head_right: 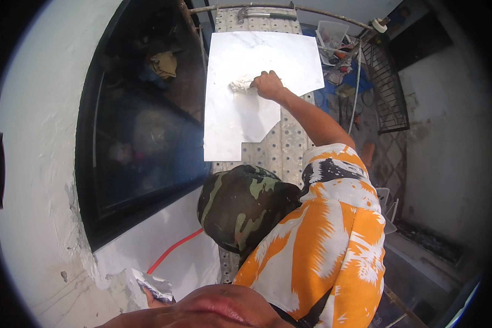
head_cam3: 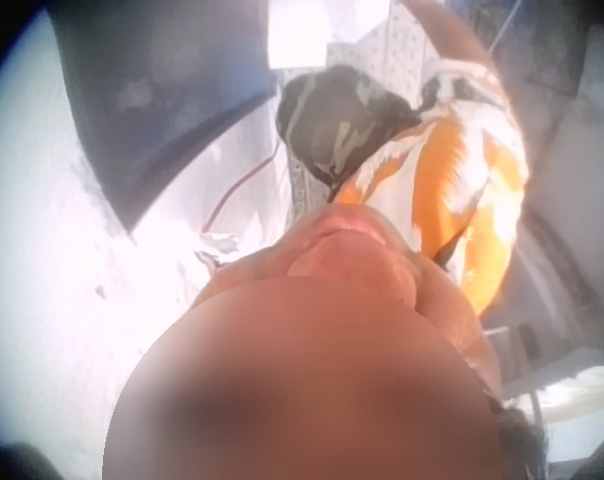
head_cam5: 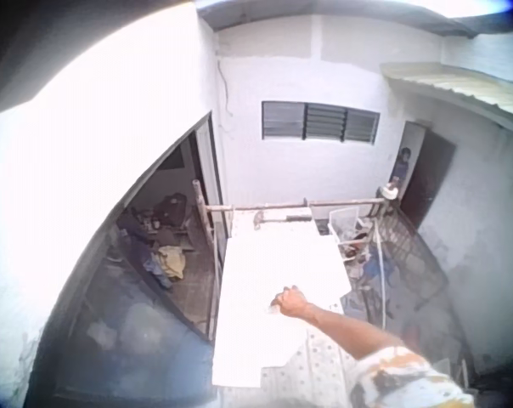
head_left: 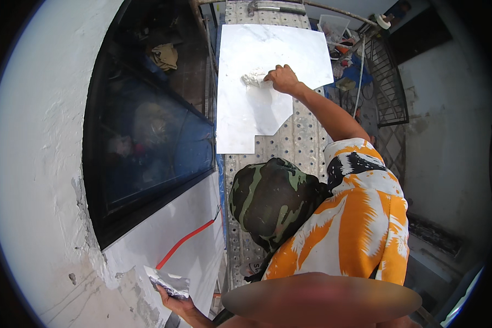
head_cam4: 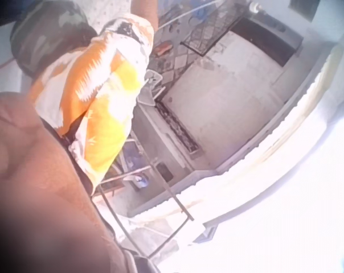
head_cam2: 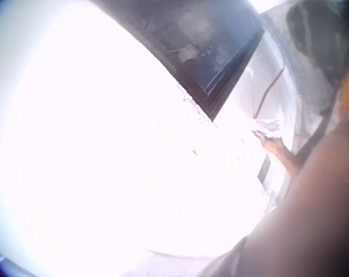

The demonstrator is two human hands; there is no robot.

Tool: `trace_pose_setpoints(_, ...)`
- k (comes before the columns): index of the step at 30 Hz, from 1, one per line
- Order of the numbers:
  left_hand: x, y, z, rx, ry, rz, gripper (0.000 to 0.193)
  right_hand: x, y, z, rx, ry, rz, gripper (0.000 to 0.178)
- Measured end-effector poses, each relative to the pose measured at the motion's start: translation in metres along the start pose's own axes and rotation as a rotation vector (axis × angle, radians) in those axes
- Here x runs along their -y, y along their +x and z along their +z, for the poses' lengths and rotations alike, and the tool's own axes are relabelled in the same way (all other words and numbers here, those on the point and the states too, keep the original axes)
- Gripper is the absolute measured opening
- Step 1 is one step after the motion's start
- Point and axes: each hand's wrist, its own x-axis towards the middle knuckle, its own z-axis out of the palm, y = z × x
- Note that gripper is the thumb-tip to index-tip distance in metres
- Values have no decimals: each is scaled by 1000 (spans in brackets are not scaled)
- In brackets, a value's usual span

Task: The person repeatedly scoops white plaster from a board and applies it to a damaged ceiling area using two metal trowels. They smooth the plaster over the surface and edges, working around a rectangular opening and a red cable.

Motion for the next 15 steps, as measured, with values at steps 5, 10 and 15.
trace_pose_setpoints(5,-1,-9,16,32,-3,-63,49,20,-22,4,-286,157,265,45)
trace_pose_setpoints(10,3,-26,35,23,24,112,49,31,-43,14,-202,107,173,44)
trace_pose_setpoints(15,4,-30,48,-12,38,121,45,36,-53,27,-419,135,138,40)
